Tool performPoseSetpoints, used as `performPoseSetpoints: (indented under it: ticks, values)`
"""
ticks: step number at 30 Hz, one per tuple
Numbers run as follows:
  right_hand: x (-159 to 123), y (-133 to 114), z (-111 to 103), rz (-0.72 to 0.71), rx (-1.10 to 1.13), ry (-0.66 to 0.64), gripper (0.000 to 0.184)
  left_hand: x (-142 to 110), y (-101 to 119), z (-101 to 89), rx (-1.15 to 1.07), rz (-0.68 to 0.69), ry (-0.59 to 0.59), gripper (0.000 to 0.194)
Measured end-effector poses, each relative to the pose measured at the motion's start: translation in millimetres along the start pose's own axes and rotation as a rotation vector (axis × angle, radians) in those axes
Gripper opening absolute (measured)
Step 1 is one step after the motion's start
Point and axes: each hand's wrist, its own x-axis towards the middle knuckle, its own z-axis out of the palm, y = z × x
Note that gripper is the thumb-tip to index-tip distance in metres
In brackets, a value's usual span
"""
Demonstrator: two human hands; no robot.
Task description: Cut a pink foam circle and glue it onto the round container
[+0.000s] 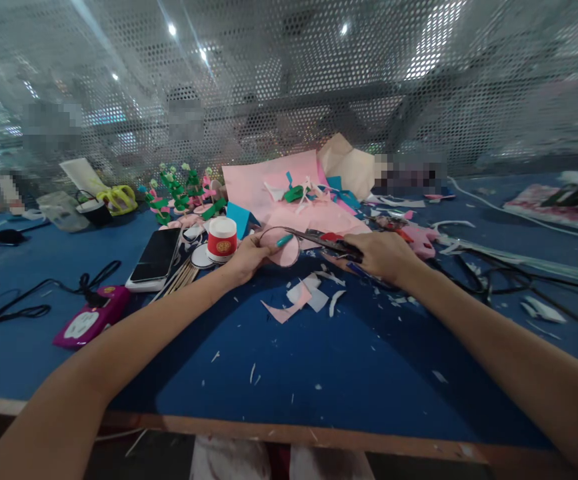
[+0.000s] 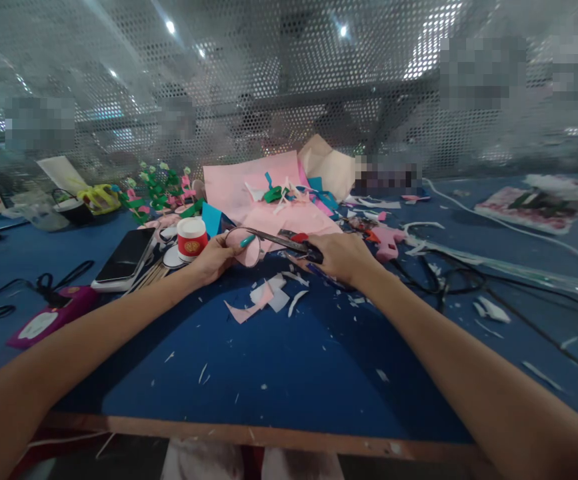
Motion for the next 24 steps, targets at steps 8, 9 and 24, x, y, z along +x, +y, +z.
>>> performPoseSetpoints:
  ticks: [8, 9, 24]
  values:
    - [3.7, 7.4, 12.4, -0.060, 0.124, 0.022, 0.049, 2.4, -3.3, -1.3, 0.014, 0.047, -0.006, 0.033]
    - [4.6, 8.7, 12.5, -0.077, 0.163, -0.006, 0.049, 2.2, -3.2, -1.1, 0.006, 0.053, -0.009, 0.035]
    - [-4.7, 9.4, -21.2, -0.044, 0.643, -0.433, 0.065, -0.2, 0.5, 1.1, 0.003, 0.073, 0.044, 0.026]
